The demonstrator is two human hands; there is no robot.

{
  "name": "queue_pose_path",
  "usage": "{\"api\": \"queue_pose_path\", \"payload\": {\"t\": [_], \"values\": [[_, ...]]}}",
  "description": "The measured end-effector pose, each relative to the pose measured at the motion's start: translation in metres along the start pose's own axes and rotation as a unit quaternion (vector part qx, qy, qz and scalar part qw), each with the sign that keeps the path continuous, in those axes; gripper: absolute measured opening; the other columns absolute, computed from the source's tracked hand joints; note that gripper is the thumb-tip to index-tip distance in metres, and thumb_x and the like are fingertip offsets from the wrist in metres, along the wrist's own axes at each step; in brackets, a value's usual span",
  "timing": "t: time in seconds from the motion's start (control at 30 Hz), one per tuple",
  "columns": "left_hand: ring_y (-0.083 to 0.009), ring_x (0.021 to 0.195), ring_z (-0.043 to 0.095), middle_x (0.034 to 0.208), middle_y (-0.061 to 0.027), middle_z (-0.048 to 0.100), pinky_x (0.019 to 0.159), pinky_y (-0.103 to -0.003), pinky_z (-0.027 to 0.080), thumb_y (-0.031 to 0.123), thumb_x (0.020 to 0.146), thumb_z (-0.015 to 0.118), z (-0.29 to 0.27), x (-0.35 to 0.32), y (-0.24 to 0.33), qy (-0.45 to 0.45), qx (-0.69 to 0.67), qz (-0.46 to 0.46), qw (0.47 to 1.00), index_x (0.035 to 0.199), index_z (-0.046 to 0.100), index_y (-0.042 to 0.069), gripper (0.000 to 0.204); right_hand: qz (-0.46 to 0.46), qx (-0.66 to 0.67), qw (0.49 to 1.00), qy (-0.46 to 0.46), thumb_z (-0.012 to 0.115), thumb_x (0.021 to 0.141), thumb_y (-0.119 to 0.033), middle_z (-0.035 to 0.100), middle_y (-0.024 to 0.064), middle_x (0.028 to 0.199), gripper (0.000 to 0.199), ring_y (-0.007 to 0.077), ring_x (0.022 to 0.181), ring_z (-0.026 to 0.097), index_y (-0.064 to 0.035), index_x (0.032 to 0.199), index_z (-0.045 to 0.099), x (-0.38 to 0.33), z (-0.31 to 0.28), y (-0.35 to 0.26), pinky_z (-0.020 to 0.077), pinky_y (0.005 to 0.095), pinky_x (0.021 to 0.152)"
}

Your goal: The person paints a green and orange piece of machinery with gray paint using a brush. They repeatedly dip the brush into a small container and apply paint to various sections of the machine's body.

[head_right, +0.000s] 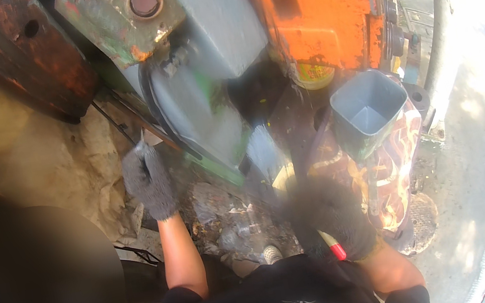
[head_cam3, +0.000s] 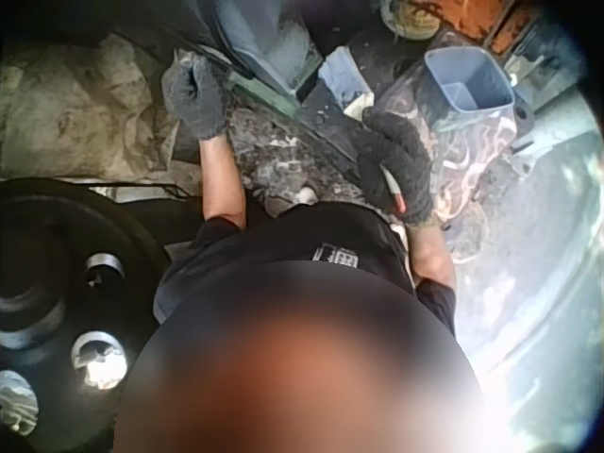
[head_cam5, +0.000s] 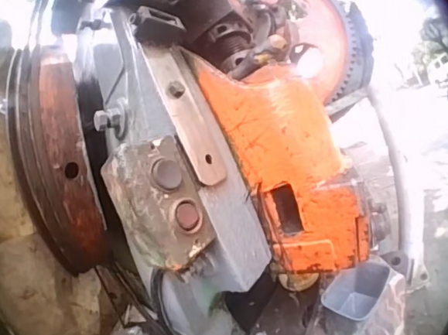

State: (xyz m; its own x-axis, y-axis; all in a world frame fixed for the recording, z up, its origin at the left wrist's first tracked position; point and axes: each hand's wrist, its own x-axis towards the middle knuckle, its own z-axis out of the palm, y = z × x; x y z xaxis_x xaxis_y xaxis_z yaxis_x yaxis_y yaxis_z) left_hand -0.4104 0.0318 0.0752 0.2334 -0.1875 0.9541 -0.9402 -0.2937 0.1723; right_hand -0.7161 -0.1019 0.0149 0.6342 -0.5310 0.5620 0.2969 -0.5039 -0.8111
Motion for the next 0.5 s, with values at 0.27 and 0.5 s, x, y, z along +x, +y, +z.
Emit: {"api": "queue_pose_path", "payload": {"t": [0.27, 0.5], "values": [[-0.039, 0.081, 0.06, 0.085, -0.0209, 0.062, 0.074, -0.047, 0.047, 0.03, 0.098, 0.058, -0.018, -0.195, -0.044, -0.25, 0.038, -0.253, 0.934, 0.089, 0.064, 0.001, 0.031, -0.169, -0.194, 0.965, 0.044, 0.065, 0.074, 0.006, 0.067, 0.0185, 0.109, 0.027, 0.0344, 0.098, 0.066, -0.0035, 0.098, 0.072, -0.003, -0.008, -0.019, 0.0537, 0.0425, 0.085], [-0.0348, 0.082, 0.068, 0.093, -0.0191, 0.069, 0.077, -0.046, 0.054, 0.03, 0.093, 0.06, -0.102, -0.428, -0.131, -0.683, 0.219, -0.089, 0.691, 0.091, 0.072, 0.008, 0.025, -0.04, -0.19, 0.947, 0.255, 0.063, 0.094, -0.012, 0.064, 0.0151, 0.113, 0.012, 0.0275, 0.101, 0.064, -0.0037, 0.102, 0.067, -0.03, -0.06, -0.027, 0.0537, 0.0406, 0.085]]}}
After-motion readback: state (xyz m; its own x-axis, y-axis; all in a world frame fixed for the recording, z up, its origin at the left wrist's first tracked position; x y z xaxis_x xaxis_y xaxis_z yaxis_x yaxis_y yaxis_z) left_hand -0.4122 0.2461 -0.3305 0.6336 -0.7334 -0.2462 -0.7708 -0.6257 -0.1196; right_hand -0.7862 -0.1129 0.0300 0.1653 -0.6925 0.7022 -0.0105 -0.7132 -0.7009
